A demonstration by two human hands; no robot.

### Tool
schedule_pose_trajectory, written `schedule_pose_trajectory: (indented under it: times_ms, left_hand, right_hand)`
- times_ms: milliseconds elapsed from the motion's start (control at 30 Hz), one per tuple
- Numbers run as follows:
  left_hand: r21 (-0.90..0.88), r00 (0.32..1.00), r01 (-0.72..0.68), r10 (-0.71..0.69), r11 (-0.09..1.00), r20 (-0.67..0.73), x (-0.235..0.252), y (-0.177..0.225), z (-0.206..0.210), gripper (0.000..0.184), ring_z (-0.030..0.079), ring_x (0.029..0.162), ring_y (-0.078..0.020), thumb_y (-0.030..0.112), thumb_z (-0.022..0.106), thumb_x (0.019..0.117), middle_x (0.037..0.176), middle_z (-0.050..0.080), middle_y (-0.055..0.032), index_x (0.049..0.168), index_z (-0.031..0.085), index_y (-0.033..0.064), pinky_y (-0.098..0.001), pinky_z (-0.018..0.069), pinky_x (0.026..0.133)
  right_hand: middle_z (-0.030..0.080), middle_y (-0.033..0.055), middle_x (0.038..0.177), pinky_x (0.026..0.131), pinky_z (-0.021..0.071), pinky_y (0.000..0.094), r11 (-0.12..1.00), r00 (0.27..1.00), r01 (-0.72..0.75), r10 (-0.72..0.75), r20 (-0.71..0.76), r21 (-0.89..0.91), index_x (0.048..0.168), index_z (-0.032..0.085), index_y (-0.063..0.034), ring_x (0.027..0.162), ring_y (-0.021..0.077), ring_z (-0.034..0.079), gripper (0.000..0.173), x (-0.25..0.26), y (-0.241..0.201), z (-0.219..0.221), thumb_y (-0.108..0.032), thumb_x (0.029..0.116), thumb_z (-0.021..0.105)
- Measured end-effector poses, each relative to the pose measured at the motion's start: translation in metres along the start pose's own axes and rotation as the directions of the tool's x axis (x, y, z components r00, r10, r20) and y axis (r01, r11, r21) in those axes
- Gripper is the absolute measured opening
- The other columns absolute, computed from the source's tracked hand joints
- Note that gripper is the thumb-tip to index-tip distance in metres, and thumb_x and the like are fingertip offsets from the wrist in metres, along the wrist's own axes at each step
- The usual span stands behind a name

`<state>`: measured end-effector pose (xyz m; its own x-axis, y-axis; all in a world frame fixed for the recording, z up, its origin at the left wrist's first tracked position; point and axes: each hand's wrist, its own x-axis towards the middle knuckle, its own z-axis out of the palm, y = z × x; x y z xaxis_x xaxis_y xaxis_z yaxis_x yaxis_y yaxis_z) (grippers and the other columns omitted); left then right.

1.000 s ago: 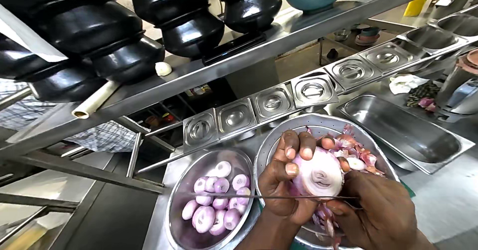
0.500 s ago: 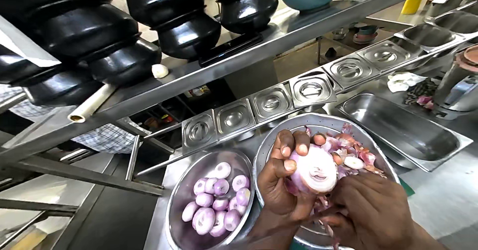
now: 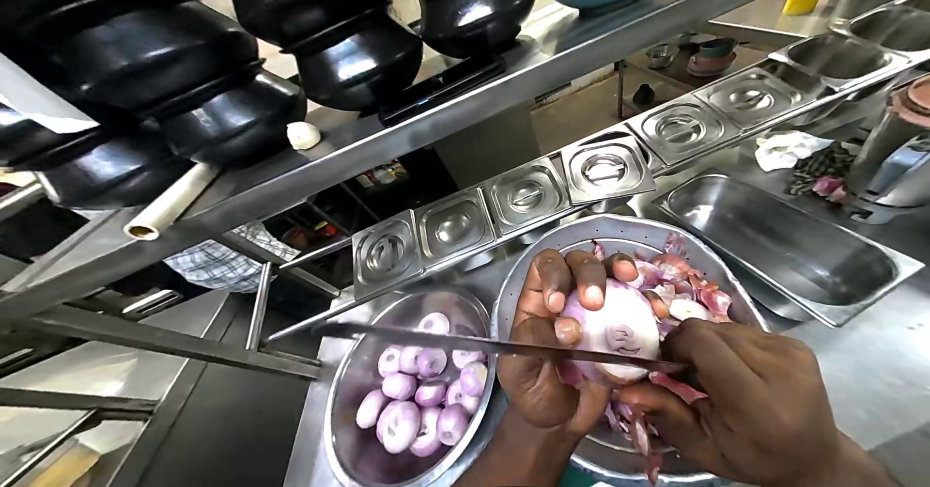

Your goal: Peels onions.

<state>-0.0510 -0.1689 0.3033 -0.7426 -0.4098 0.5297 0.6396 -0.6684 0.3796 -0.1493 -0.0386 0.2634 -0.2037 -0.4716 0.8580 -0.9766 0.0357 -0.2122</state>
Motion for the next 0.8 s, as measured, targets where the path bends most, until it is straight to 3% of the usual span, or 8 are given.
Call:
schedule_pose_trajectory:
  times_ms: [267,500,800]
  left_hand:
    - [0.061,0.999,-0.027,0.029,0.998,-0.043,-0.0011,-0.0009,0.0022,0.005,0.066,0.101,-0.0266,0.009,0.065,0.0867,0.094,0.064,-0.0074,0.091,0.062,0.0105,-0.0476,0.0546,0.092]
    - [0.04,0.999,-0.045,0.046,0.998,-0.01,-0.0029,-0.0003,-0.0007,0.005,0.066,0.105,-0.0266,0.013,0.067,0.0896,0.096,0.066,-0.0073,0.093,0.064,0.0095,-0.0476,0.0535,0.096]
    - [0.102,0.994,-0.109,0.111,0.989,-0.016,-0.0024,-0.0015,0.0027,0.005,0.067,0.105,-0.0246,0.012,0.068,0.0892,0.095,0.066,-0.0071,0.091,0.065,0.0091,-0.0438,0.0542,0.096]
  right_hand:
    - [0.05,0.0015,0.061,0.046,0.037,0.0295,0.998,0.999,0.049,-0.049,0.004,0.043,0.083,0.054,-0.0128,0.051,0.014,0.049,0.051,-0.0016,-0.0025,0.0036,-0.054,0.1076,0.038]
    - [0.051,0.0,0.061,0.044,0.038,0.0263,0.996,1.0,-0.027,0.027,0.001,0.082,0.086,0.056,-0.0129,0.05,0.0097,0.049,0.06,0.0001,-0.0005,0.0006,-0.07,0.0995,0.044]
    - [0.047,0.0,0.058,0.042,0.0353,0.027,0.998,0.998,-0.06,0.06,-0.012,0.023,0.083,0.055,-0.0121,0.047,0.0105,0.047,0.063,0.0001,-0.0053,0.0048,-0.071,0.0994,0.042]
